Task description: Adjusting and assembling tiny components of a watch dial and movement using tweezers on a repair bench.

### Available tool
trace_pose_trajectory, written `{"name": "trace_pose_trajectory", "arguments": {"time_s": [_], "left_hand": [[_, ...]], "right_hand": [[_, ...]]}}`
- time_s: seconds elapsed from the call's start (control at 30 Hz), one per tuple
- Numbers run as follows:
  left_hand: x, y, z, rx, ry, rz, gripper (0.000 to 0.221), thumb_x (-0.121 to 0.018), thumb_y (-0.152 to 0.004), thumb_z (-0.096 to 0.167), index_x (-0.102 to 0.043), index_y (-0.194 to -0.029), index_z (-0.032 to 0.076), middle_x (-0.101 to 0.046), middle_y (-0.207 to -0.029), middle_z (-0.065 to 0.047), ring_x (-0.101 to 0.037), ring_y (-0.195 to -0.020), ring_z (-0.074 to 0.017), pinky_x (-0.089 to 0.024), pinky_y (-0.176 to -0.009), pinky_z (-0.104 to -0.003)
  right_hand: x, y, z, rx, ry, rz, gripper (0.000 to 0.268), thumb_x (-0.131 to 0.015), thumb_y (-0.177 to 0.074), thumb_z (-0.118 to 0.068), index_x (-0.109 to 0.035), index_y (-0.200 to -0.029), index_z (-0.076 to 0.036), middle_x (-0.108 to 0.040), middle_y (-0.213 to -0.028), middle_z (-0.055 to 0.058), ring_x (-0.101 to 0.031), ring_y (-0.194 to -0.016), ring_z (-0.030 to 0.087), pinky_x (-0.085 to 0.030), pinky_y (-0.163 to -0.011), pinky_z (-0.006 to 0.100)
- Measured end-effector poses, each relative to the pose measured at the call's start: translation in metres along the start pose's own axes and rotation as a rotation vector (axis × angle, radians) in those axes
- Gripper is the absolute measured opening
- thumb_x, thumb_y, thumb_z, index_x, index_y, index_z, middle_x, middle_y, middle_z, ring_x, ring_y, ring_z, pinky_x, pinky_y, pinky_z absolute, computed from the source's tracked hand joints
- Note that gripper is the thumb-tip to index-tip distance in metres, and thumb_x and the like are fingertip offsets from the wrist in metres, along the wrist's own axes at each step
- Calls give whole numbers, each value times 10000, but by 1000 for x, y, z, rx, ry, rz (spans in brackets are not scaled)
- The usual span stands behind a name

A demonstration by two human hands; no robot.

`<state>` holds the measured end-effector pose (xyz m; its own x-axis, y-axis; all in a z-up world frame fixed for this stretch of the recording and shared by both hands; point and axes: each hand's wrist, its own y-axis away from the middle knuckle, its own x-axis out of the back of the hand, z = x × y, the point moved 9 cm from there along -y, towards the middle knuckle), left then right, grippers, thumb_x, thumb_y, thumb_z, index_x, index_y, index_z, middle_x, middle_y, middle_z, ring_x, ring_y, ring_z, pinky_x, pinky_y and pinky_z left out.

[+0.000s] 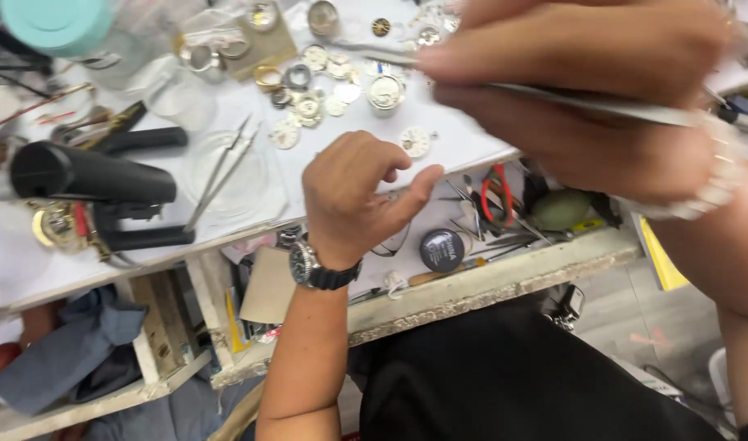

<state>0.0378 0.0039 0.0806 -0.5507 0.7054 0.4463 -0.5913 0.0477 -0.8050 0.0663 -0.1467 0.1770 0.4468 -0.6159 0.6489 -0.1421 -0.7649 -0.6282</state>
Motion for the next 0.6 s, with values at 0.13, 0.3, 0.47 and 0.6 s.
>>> {"name": "trace_pose_trajectory", "arguments": {"time_s": [0.13,0.3,0.47,0.6], "left_hand": [[-6,0,-2,15,3,-16,285,-739,-975,261,-587,-796,101,-523,-625,-1,-508,-557,-167,-376,-514,-297],[-14,-1,-3,40,-38,-52,314,-701,-982,306,-643,-772,79,-584,-619,-17,-584,-574,-185,-431,-528,-300],[-21,0,-6,69,-39,-75,315,-712,-968,304,-631,-777,68,-599,-632,-29,-577,-573,-192,-440,-550,-314],[-23,2,-11,89,-55,-81,311,-718,-956,318,-638,-795,64,-607,-625,-27,-589,-578,-187,-441,-545,-302]], "right_hand": [[39,93,7,-214,208,46,121,-717,-1135,159,-654,-1237,140,-626,-1218,321,-625,-1097,451,-499,-1000,505],[27,147,33,-471,314,242,119,-739,-1046,210,-688,-1127,139,-669,-1197,368,-692,-1120,436,-573,-1067,489],[8,151,47,-378,279,299,134,-724,-985,254,-690,-1057,147,-677,-1068,401,-722,-979,476,-625,-929,487],[5,152,57,-358,230,317,136,-697,-985,246,-673,-1078,150,-661,-1079,410,-692,-983,476,-628,-995,538]]}}
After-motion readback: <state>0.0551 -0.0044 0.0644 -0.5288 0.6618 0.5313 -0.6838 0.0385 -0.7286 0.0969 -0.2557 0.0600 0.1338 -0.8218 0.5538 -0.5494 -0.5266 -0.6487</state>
